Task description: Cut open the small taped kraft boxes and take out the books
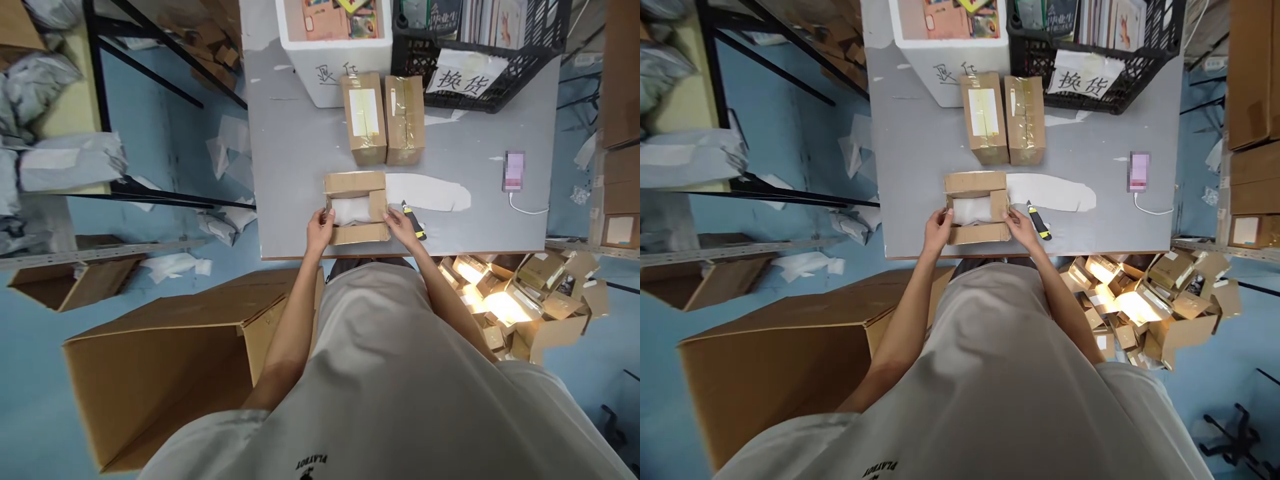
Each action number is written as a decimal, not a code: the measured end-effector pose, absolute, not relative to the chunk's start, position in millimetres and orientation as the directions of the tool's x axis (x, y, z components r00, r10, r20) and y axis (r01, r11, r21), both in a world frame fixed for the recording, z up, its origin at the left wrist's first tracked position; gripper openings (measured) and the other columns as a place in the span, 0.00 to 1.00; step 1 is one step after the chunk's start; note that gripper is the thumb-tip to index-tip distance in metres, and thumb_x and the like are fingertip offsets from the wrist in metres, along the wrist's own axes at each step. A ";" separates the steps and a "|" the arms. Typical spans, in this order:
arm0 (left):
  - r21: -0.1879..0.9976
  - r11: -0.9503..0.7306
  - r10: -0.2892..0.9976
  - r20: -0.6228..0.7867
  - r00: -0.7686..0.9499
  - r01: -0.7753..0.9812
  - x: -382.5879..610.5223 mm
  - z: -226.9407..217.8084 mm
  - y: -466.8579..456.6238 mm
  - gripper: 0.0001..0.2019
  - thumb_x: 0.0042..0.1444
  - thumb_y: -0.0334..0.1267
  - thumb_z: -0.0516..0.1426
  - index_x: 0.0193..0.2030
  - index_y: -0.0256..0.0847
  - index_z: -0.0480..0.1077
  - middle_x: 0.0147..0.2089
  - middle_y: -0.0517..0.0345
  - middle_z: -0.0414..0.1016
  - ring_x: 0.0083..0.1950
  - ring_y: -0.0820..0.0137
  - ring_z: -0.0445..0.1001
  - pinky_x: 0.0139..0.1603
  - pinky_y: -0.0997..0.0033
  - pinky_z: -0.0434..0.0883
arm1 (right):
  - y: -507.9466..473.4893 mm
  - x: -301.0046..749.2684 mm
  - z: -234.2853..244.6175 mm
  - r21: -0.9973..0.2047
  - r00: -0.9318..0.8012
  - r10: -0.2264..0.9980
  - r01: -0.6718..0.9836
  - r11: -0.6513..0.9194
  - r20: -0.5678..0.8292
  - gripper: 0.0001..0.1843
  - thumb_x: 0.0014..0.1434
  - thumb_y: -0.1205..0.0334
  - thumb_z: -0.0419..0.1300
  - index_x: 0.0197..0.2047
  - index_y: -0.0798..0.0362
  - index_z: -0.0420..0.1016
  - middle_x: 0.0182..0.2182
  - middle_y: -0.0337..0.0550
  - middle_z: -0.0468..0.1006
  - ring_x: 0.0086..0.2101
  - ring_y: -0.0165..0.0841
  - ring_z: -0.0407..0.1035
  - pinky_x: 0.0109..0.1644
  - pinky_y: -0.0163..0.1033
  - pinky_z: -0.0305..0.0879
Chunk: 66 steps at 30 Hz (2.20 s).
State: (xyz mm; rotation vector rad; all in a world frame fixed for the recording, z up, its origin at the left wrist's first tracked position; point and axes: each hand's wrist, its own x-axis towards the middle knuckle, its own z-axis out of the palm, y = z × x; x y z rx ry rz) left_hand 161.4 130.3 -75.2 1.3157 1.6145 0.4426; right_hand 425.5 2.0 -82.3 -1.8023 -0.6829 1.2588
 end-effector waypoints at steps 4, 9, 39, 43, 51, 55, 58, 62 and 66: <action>0.815 0.296 0.926 -0.372 0.059 0.499 162.8 -62.2 111.3 0.30 0.73 0.56 0.65 0.70 0.34 0.78 0.67 0.36 0.85 0.71 0.52 0.81 0.78 0.52 0.74 | -20.6 427.2 -67.9 -0.890 0.400 0.806 -0.061 -0.452 -0.437 0.49 0.60 0.22 0.73 0.68 0.54 0.86 0.66 0.57 0.87 0.66 0.55 0.82 0.77 0.59 0.74; 0.868 0.196 0.935 -0.305 0.179 0.456 160.4 -35.7 75.5 0.30 0.74 0.61 0.64 0.69 0.38 0.79 0.68 0.38 0.84 0.73 0.51 0.81 0.76 0.52 0.77 | -71.4 420.1 -41.6 -0.920 0.476 0.788 -0.183 -0.346 -0.391 0.48 0.52 0.21 0.77 0.60 0.52 0.89 0.63 0.54 0.89 0.64 0.54 0.83 0.75 0.59 0.76; 0.855 -0.282 0.339 -0.335 0.879 0.435 354.5 -30.9 -228.0 0.30 0.73 0.51 0.66 0.77 0.43 0.74 0.72 0.40 0.80 0.69 0.51 0.84 0.73 0.51 0.78 | -478.1 448.1 -15.4 -0.852 0.870 0.000 -0.484 -0.199 -0.493 0.39 0.48 0.27 0.78 0.48 0.47 0.75 0.52 0.50 0.89 0.58 0.46 0.81 0.63 0.50 0.78; 0.849 -0.386 0.196 -0.308 0.931 0.361 452.9 -15.0 -265.0 0.35 0.73 0.54 0.65 0.80 0.38 0.70 0.78 0.35 0.75 0.76 0.47 0.78 0.77 0.51 0.76 | -525.4 518.1 -18.1 -0.855 0.870 -0.133 -0.492 -0.165 -0.475 0.38 0.49 0.25 0.76 0.45 0.47 0.73 0.48 0.45 0.87 0.54 0.43 0.81 0.54 0.43 0.78; 0.925 -0.375 0.089 -0.031 0.996 0.063 650.5 22.8 -323.7 0.38 0.77 0.59 0.61 0.84 0.39 0.64 0.86 0.37 0.65 0.88 0.46 0.64 0.88 0.47 0.63 | -596.4 652.2 -25.2 -0.906 0.862 -0.297 -0.421 0.031 -0.411 0.31 0.65 0.27 0.64 0.55 0.45 0.76 0.64 0.51 0.84 0.65 0.43 0.80 0.66 0.51 0.80; 0.932 -0.358 0.157 0.008 0.987 0.050 679.3 23.7 -325.3 0.28 0.81 0.53 0.57 0.79 0.42 0.71 0.82 0.40 0.72 0.84 0.50 0.69 0.85 0.47 0.67 | -602.8 672.3 -44.7 -0.873 0.844 -0.258 -0.488 -0.005 -0.470 0.28 0.68 0.30 0.58 0.55 0.45 0.75 0.64 0.55 0.83 0.64 0.43 0.82 0.71 0.56 0.79; 0.922 -0.344 0.193 -0.113 0.975 0.176 654.1 9.0 -312.9 0.22 0.77 0.39 0.57 0.73 0.43 0.78 0.74 0.43 0.81 0.73 0.53 0.81 0.74 0.51 0.79 | -592.9 669.1 -61.1 -0.815 0.811 -0.146 -0.578 -0.049 -0.567 0.26 0.64 0.33 0.64 0.51 0.45 0.77 0.56 0.55 0.88 0.59 0.46 0.85 0.69 0.61 0.80; 0.854 -0.270 0.365 -0.336 0.868 0.444 583.1 -16.2 -289.2 0.25 0.65 0.26 0.57 0.66 0.41 0.82 0.65 0.46 0.87 0.56 0.61 0.88 0.64 0.56 0.85 | -565.0 666.2 -75.5 -0.735 0.738 0.037 -0.665 -0.130 -0.674 0.28 0.58 0.33 0.70 0.47 0.47 0.80 0.50 0.55 0.90 0.55 0.48 0.87 0.69 0.63 0.80; 0.767 -0.137 0.592 -0.444 0.672 0.627 507.9 -26.4 -271.1 0.27 0.57 0.25 0.59 0.61 0.43 0.84 0.58 0.50 0.90 0.44 0.65 0.86 0.56 0.59 0.86 | -529.7 674.2 -78.7 -0.713 0.688 0.187 -0.669 -0.209 -0.701 0.31 0.55 0.30 0.74 0.46 0.48 0.82 0.47 0.53 0.91 0.53 0.48 0.88 0.67 0.61 0.81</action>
